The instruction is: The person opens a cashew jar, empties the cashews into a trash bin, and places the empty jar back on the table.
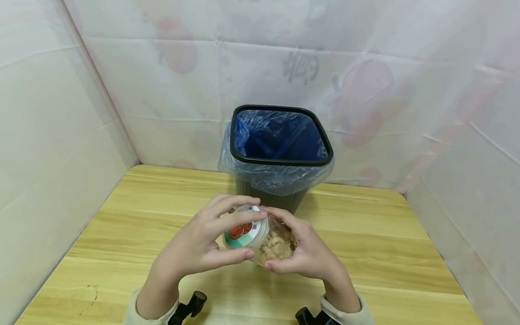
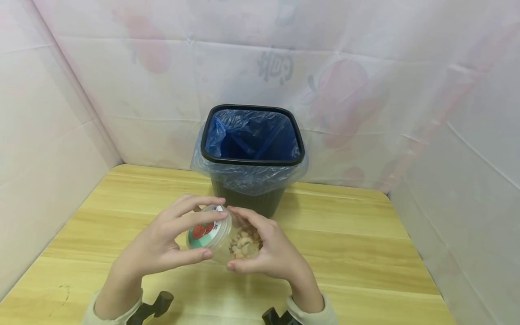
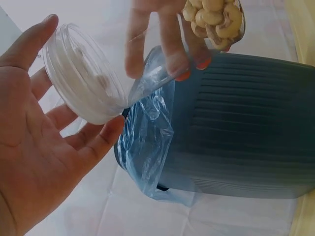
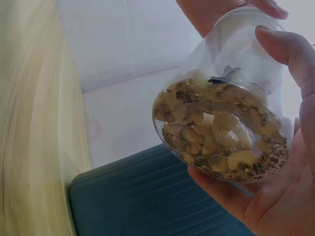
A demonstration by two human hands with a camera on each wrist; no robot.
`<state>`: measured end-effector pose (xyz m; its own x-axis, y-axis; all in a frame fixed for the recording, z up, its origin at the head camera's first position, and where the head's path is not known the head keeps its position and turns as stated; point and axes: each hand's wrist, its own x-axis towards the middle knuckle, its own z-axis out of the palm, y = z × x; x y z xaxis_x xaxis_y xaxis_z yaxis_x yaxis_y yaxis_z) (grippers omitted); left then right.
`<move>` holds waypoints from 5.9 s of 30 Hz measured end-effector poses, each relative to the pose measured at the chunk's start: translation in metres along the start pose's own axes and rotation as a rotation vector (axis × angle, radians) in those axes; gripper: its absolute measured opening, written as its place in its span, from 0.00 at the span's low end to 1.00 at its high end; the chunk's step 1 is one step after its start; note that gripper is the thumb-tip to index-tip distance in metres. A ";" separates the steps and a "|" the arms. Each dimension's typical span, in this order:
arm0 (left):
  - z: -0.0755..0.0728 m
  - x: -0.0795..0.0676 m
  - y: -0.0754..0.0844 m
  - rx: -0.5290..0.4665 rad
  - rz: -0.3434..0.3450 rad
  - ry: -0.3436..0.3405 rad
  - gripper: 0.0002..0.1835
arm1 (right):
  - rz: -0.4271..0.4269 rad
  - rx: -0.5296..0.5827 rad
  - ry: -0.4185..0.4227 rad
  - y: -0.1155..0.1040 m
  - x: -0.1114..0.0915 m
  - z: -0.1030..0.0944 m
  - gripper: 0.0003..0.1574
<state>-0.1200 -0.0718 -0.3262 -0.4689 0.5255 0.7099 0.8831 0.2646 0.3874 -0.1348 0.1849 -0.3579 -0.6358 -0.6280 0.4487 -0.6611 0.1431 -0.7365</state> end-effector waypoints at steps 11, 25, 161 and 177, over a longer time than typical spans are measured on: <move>0.002 -0.001 0.001 0.058 -0.114 0.013 0.28 | 0.027 -0.112 0.066 -0.004 0.000 0.003 0.61; 0.005 0.001 -0.001 0.038 -0.087 0.034 0.30 | 0.039 -0.109 0.078 -0.003 -0.002 0.001 0.60; 0.013 0.006 -0.006 0.006 0.082 0.140 0.27 | 0.043 -0.011 0.003 -0.009 0.000 0.003 0.57; 0.016 0.003 -0.003 0.057 -0.117 0.149 0.25 | -0.008 -0.219 0.123 -0.012 0.002 0.010 0.58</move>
<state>-0.1244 -0.0578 -0.3346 -0.5619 0.3639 0.7428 0.8198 0.3645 0.4416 -0.1240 0.1746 -0.3528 -0.6649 -0.5341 0.5221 -0.7284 0.3091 -0.6115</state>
